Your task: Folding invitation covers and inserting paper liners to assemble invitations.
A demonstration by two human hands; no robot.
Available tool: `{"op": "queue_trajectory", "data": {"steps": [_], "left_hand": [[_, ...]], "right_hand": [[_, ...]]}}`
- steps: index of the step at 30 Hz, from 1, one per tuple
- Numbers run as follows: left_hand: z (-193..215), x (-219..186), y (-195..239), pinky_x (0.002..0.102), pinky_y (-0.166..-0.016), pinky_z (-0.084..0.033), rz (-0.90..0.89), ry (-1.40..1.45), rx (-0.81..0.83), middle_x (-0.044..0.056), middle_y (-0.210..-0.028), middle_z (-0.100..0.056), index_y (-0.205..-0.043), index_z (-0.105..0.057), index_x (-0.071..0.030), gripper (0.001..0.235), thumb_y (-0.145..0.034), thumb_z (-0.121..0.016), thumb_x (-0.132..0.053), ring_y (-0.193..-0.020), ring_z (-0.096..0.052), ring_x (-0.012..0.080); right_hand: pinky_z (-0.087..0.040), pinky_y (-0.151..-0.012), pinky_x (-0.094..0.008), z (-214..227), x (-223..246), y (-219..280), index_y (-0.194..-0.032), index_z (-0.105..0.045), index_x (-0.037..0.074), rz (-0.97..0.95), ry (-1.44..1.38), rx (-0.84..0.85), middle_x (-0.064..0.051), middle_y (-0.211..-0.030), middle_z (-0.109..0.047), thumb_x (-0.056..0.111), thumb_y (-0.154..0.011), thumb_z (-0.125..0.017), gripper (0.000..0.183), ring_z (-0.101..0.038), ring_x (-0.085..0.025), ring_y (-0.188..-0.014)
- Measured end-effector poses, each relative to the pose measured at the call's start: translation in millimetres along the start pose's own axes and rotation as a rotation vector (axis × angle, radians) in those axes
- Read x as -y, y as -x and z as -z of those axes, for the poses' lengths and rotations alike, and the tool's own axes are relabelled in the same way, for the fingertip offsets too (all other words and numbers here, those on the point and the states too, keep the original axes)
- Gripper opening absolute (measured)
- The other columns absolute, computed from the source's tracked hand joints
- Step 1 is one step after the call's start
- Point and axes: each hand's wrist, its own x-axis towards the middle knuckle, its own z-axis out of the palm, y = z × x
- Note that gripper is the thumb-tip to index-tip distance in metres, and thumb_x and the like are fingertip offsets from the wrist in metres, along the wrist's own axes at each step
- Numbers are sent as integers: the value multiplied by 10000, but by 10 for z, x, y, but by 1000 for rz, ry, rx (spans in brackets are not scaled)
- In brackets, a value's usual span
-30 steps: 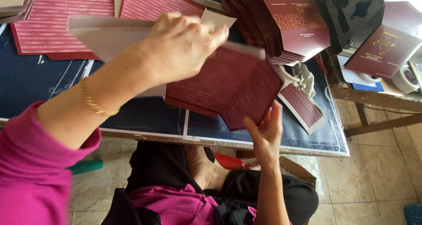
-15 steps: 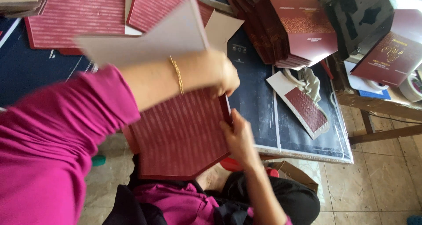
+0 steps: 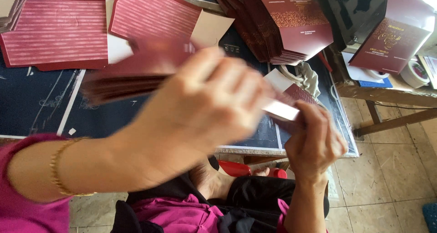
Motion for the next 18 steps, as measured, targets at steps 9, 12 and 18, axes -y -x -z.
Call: {"op": "queue_trajectory", "data": {"steps": [9, 12, 18], "left_hand": [[-375, 371, 373, 210, -824, -436, 6, -202, -13, -77, -974, -711, -1096, -697, -205, 146, -994, -790, -253, -858, -618, 27], [-525, 428, 83, 295, -979, -382, 77, -177, -171, -75, -1166, -641, -1158, -633, -230, 211, -1075, -827, -218, -1115, -562, 77], [-1997, -213, 472, 419, -1049, -400, -220, 101, -91, 71, -965, -639, -1058, -668, -123, 151, -915, -659, -75, -909, -562, 193]], "right_hand": [[-478, -562, -307, 241, 526, -127, -1103, -693, -28, -92, -86, 251, -148, -970, -736, -216, -723, -571, 442, -602, -181, -634], [-314, -484, -242, 239, 714, -153, -1074, -688, -38, -506, -257, 314, -67, -709, -646, -96, -857, -626, 233, -411, -116, -504], [-376, -546, -228, -499, 628, 774, -868, -660, 3, -1180, -964, 366, -14, -750, -611, -22, -895, -604, 67, -456, -82, -614]]}}
